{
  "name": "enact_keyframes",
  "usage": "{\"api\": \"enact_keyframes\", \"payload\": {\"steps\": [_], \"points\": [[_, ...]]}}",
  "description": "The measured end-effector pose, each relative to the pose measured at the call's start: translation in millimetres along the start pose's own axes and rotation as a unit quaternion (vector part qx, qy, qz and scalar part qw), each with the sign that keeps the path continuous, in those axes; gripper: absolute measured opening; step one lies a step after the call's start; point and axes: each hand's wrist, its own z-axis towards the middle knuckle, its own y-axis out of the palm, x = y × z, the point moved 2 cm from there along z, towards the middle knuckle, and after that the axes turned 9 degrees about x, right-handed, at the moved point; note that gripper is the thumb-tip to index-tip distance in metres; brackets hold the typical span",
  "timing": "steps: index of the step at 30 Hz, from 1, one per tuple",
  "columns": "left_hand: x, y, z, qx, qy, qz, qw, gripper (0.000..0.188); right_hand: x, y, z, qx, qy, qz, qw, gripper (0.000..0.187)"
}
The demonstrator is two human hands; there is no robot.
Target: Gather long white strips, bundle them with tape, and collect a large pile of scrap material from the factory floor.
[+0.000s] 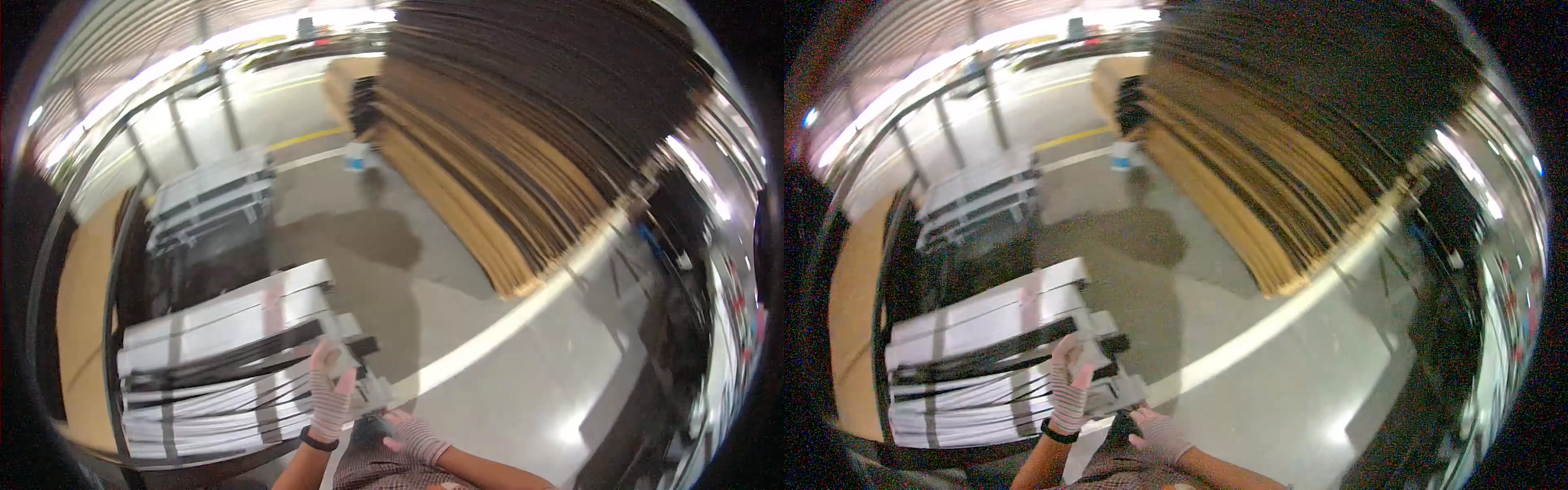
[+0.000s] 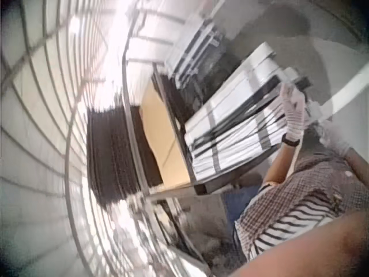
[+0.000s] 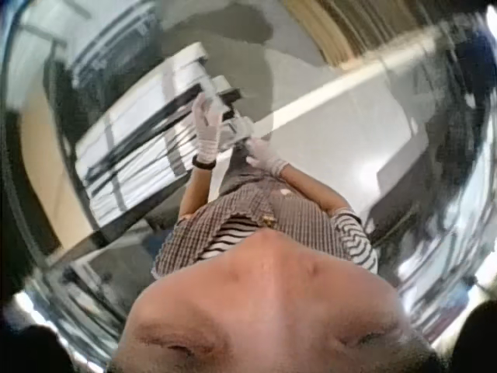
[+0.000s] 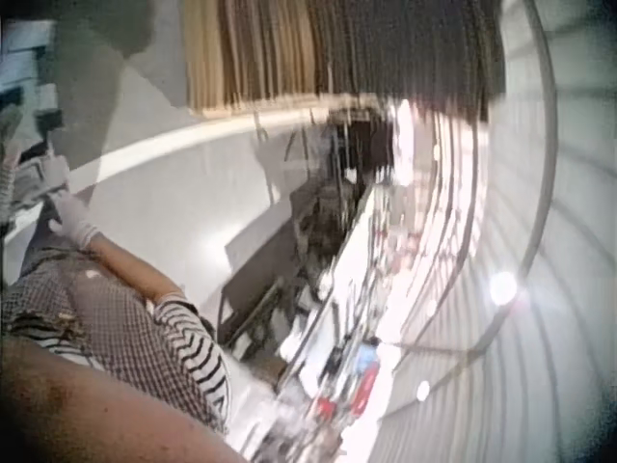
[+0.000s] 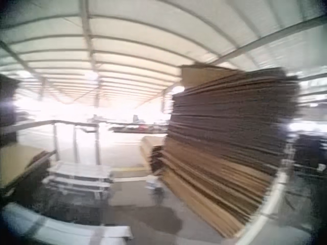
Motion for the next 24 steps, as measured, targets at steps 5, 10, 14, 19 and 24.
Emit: {"api": "enact_keyframes", "payload": {"steps": [5,10,14,19,24], "points": [[51.7,84.8,-129.4,-0.176,-0.014,-0.029,0.984,0.054,4.9,0.0,-178.5,0.051,0.104,0.024,0.993,0.054],[159.2,185.2,-328.9,-0.566,-0.052,-0.078,0.819,0.048,-43.7,19.8,-390.9,0.176,0.314,0.121,0.925,0.056],[273.1,245.7,-498.5,-0.735,0.025,-0.195,0.649,0.048,-110.4,19.4,-553.2,0.246,0.525,0.122,0.805,0.06],[367.5,281.8,-688.8,-0.81,0.191,-0.295,0.47,0.048,-123.5,72.9,-690.3,0.365,0.584,0.132,0.713,0.049],[349.2,330.2,-850.6,-0.861,0.151,-0.293,0.388,0.045,-105.5,88.6,-842.3,0.489,0.52,0.224,0.664,0.039]]}}
